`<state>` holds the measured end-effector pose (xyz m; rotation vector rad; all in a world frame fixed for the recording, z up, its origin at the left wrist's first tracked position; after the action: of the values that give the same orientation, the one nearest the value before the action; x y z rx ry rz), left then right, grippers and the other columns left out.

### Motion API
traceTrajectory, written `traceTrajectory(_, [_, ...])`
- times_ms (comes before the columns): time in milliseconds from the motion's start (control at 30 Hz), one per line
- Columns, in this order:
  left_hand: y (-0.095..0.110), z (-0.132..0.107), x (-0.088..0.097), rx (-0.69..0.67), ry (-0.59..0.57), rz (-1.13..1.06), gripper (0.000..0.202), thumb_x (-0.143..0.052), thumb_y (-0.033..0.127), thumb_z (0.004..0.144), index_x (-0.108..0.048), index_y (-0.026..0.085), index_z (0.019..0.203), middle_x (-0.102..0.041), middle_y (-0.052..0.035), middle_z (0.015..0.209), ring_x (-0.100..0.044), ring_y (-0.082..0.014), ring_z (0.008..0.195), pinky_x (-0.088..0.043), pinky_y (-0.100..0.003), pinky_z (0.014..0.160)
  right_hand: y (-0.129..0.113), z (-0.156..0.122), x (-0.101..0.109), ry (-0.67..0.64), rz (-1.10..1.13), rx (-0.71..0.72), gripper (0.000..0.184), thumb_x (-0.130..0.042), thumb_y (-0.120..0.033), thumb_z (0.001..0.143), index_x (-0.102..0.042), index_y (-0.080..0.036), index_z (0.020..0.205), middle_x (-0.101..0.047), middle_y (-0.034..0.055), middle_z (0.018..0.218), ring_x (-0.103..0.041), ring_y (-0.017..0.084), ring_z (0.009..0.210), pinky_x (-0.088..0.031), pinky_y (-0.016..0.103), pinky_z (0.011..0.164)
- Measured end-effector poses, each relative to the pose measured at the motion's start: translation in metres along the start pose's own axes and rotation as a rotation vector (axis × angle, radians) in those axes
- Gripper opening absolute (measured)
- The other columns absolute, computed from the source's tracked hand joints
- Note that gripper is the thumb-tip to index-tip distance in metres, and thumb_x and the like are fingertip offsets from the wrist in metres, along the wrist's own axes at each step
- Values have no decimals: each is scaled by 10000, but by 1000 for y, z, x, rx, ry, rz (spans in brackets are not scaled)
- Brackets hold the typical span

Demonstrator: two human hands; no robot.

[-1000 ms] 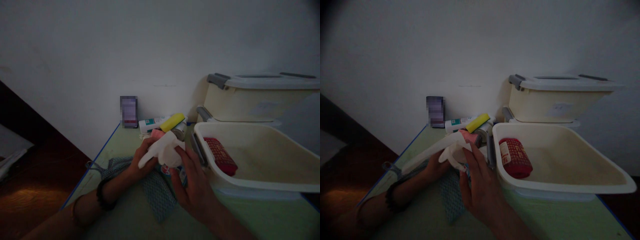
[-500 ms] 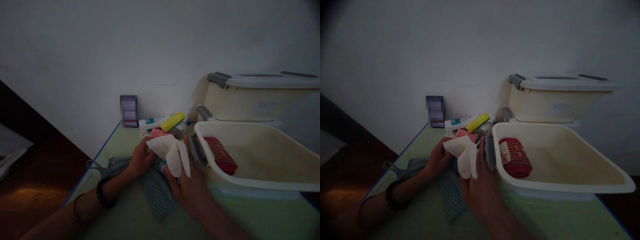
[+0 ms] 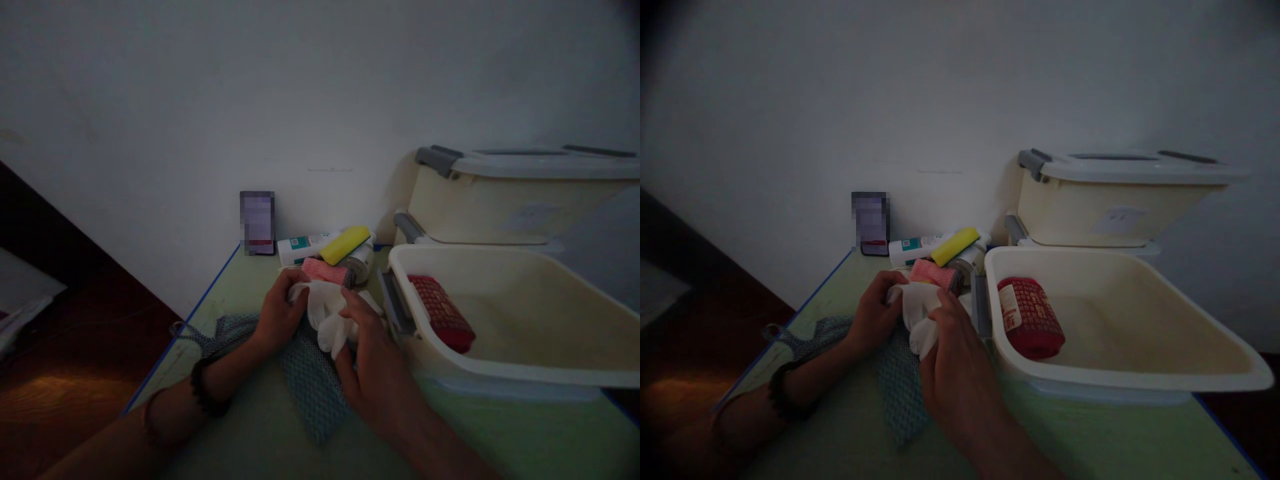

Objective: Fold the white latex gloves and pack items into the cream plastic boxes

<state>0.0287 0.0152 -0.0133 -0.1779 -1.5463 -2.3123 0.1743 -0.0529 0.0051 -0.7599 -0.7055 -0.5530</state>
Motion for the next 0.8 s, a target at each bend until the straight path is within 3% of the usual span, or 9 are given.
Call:
traceTrajectory(200, [0,-3,-4,-41,-19,-52,219,-578,223,759,-432,206,921,-516,27,768,-511,-113,634,-434,-218,572,-5,-2,-9,-120,-131,59,485,-410,-36,770,-442,-104,1250,-357,156,1444,-294,249,1352,-357,491,1063])
traceTrajectory(367, [3,-4,-2,-80,-19,-10,175,-635,225,744,-524,191,874,-588,-13,844,-555,-149,774,-457,-274,720,-5,-1,-10,-161,-146,54,496,-422,-52,779,-500,-181,1252,-334,125,1466,-257,265,1368,-352,512,1055])
traceTrajectory(533, [7,-4,-5,-117,-89,-16,124,-620,200,782,-609,179,904,-678,-39,898,-624,-170,849,-474,-293,797,-3,-2,-12,-161,-196,37,571,-430,-82,790,-395,-121,1358,-292,165,1485,-224,284,1380,-342,521,1057])
traceTrajectory(633, [11,-5,-6,-155,-120,-35,119,-568,181,808,-623,170,912,-682,-58,914,-630,-178,867,-482,-301,805,-1,-2,-12,-154,-210,23,579,-444,-81,778,-415,-168,1349,-213,146,1519,-199,300,1387,-355,529,1043])
traceTrajectory(800, [21,-8,-9,-239,-160,-42,167,-551,106,739,-622,182,870,-665,-59,905,-608,-192,893,-462,-340,854,0,-1,-13,-148,-196,18,546,-408,-82,782,-390,-82,1327,-271,132,1499,-251,241,1372,-333,465,1085])
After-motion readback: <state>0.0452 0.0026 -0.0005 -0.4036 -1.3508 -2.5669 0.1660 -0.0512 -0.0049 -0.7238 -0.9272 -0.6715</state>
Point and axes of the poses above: each hand's wrist, its own z-axis towards the middle knuckle, its own x-axis out of the back of the hand, y = z × x, the point moved 8 cm from there along z, towards the middle knuckle
